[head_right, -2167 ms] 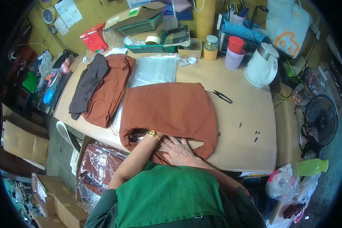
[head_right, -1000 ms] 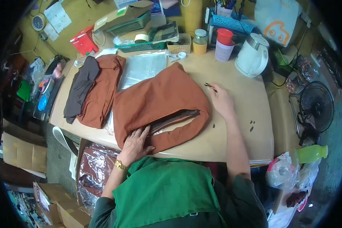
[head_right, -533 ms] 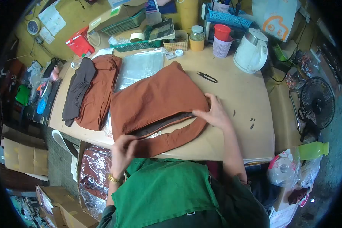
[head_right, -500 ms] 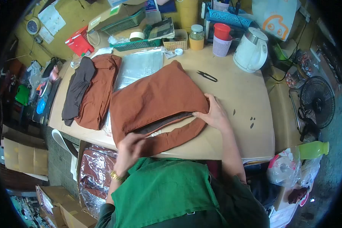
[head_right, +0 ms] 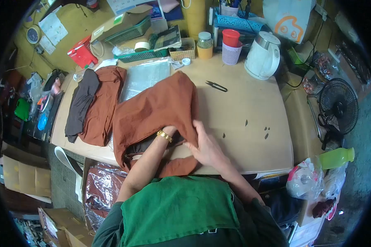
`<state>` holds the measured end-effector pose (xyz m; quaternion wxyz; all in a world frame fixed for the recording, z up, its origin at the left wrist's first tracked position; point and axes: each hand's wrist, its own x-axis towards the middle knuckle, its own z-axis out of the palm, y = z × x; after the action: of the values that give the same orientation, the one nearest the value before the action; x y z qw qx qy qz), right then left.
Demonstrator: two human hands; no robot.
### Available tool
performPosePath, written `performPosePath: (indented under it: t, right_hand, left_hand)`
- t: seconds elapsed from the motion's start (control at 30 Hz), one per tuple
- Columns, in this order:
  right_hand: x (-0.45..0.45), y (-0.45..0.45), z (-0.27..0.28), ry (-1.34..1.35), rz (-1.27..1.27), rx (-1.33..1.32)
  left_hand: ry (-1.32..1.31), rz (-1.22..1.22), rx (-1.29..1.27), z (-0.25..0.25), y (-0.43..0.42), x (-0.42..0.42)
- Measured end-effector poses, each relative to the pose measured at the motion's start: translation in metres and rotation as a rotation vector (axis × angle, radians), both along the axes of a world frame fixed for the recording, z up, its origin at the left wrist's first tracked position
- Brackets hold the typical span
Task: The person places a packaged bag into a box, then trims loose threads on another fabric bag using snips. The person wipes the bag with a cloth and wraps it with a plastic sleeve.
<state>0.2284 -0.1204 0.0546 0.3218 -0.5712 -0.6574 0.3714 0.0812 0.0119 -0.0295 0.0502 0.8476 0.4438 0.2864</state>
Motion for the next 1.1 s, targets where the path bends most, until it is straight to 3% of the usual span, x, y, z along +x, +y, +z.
performPosePath:
  t: [0.13,0.2,0.27,0.33,0.4,0.43,0.47,0.5,0.53,0.6,0.67,0.73,0.8,0.87,0.97,1.03,1.1]
  right_hand:
    - [0.000,-0.011,-0.011,0.068,0.187,-0.154]
    - [0.010,-0.004,-0.041,0.173,-0.080,0.294]
    - [0.021,0.004,-0.042,0.279,-0.187,0.238]
    - [0.027,0.003,-0.020,-0.159,-0.387,0.495]
    - [0.026,-0.001,-0.031,-0.191,-0.448,0.612]
    - [0.025,-0.005,-0.041,-0.054,-0.107,0.619]
    - [0.025,-0.009,-0.048,0.087,0.231,0.611]
    - [0.006,-0.014,-0.024,0.038,0.300,0.433]
    - [-0.005,-0.007,-0.035,-0.085,0.342,0.498]
    - [-0.006,0.017,-0.036,-0.524,0.320,0.235]
    - [0.005,0.057,-0.046,-0.318,0.164,0.320]
    - [0.006,0.091,-0.047,-0.386,0.121,0.421]
    - [0.007,0.114,-0.042,-0.338,0.083,0.643]
    - [0.002,0.116,-0.032,-0.313,0.053,0.589]
    - [-0.019,0.096,-0.034,-0.033,0.159,0.350]
    - [-0.040,0.071,-0.031,-0.137,0.315,0.152]
    - [-0.058,0.058,-0.046,-0.309,0.421,0.225]
  left_hand:
    - [0.037,0.118,-0.058,0.003,0.019,-0.013]
    - [0.061,0.159,-0.106,0.006,0.018,-0.022]
    - [0.077,0.168,-0.020,0.008,-0.002,-0.021]
    - [0.019,0.075,0.243,0.011,-0.047,-0.011]
    - [0.131,-0.067,-0.003,0.027,-0.101,-0.017]
    - [0.100,-0.112,-0.451,0.041,-0.119,-0.021]
    - [0.103,-0.116,-0.462,0.045,-0.132,-0.032]
    - [0.150,-0.102,-0.383,0.048,-0.144,-0.048]
    - [0.196,-0.084,-0.301,0.053,-0.151,-0.064]
    - [0.406,0.179,-0.490,0.068,-0.159,-0.091]
    - [0.283,0.138,-0.428,0.059,-0.161,-0.129]
    - [0.021,-0.235,-0.044,0.074,-0.152,-0.132]
    - [-0.131,-0.014,0.045,0.088,-0.169,-0.128]
    - [-0.113,0.316,-0.027,0.081,-0.176,-0.134]
    - [-0.162,0.436,-0.135,0.065,-0.169,-0.132]
    - [-0.168,0.470,-0.220,0.060,-0.164,-0.121]
    - [-0.103,0.467,-0.375,0.055,-0.157,-0.114]
